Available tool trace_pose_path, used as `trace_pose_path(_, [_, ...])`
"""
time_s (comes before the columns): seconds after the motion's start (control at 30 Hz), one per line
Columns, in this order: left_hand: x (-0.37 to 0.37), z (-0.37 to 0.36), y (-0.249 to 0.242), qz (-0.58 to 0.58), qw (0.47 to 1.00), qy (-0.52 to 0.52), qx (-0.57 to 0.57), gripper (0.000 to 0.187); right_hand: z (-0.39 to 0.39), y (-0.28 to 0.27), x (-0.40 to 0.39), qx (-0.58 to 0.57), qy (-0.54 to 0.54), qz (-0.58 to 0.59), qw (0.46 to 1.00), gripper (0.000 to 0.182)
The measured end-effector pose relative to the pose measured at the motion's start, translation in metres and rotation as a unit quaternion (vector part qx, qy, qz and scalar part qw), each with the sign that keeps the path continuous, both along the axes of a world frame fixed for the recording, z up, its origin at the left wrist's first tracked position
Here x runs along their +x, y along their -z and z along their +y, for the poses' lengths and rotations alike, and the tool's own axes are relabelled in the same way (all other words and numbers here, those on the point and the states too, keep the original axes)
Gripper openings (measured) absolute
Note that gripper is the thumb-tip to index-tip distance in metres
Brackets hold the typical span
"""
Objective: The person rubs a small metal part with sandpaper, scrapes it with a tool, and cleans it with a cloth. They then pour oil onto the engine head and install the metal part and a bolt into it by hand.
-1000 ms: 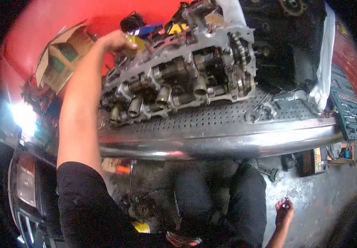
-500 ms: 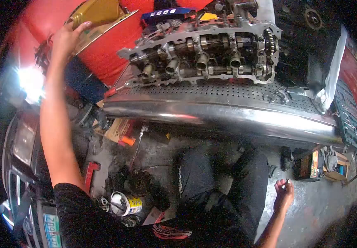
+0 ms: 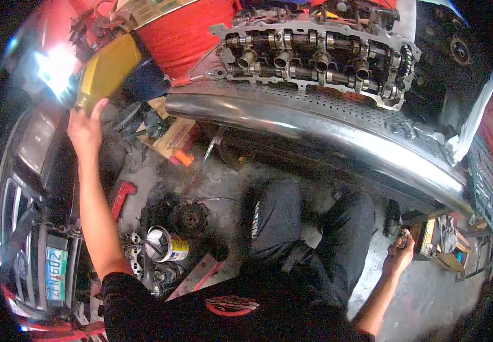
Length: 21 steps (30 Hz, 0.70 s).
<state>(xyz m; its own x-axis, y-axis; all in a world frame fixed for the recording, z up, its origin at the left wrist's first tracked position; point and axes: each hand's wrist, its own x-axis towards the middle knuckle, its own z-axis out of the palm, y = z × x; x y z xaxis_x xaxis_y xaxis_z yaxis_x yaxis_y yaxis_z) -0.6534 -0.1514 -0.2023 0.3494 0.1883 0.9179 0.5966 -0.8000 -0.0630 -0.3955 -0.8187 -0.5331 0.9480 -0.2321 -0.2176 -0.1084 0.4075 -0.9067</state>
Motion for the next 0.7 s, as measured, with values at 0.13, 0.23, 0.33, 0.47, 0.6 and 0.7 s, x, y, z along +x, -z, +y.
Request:
trace_pose_path(0.13, [-0.026,-0.006,0.023,0.024,0.999,0.022,0.024,0.033,0.014,-0.011,-0.006,0.055,0.087,0.031,0.994,0.027])
trace_pose_path(0.23, [-0.042,0.0,0.041,0.033,0.999,-0.002,0.029,0.024,0.007,0.009,-0.004,0.057,0.124,0.026,0.99,0.03])
trace_pose_path(0.33, [-0.046,-0.002,0.043,0.03,0.999,-0.007,0.036,0.021,-0.007,0.026,-0.004,-0.035,0.085,0.028,0.995,0.032])
trace_pose_path(0.47, [-0.044,-0.003,0.046,0.021,1.0,0.0,0.015,0.027,-0.014,0.044,-0.006,-0.066,0.031,0.006,0.997,0.034])
trace_pose_path(0.6, [-0.036,-0.001,0.05,0.037,0.998,0.014,0.04,0.026,-0.01,0.05,-0.013,0.024,0.044,0.027,0.998,0.036])
trace_pose_path(0.7, [-0.028,0.002,0.053,0.048,0.997,0.009,0.051,0.026,-0.018,0.067,-0.011,0.051,0.057,0.037,0.996,0.036])
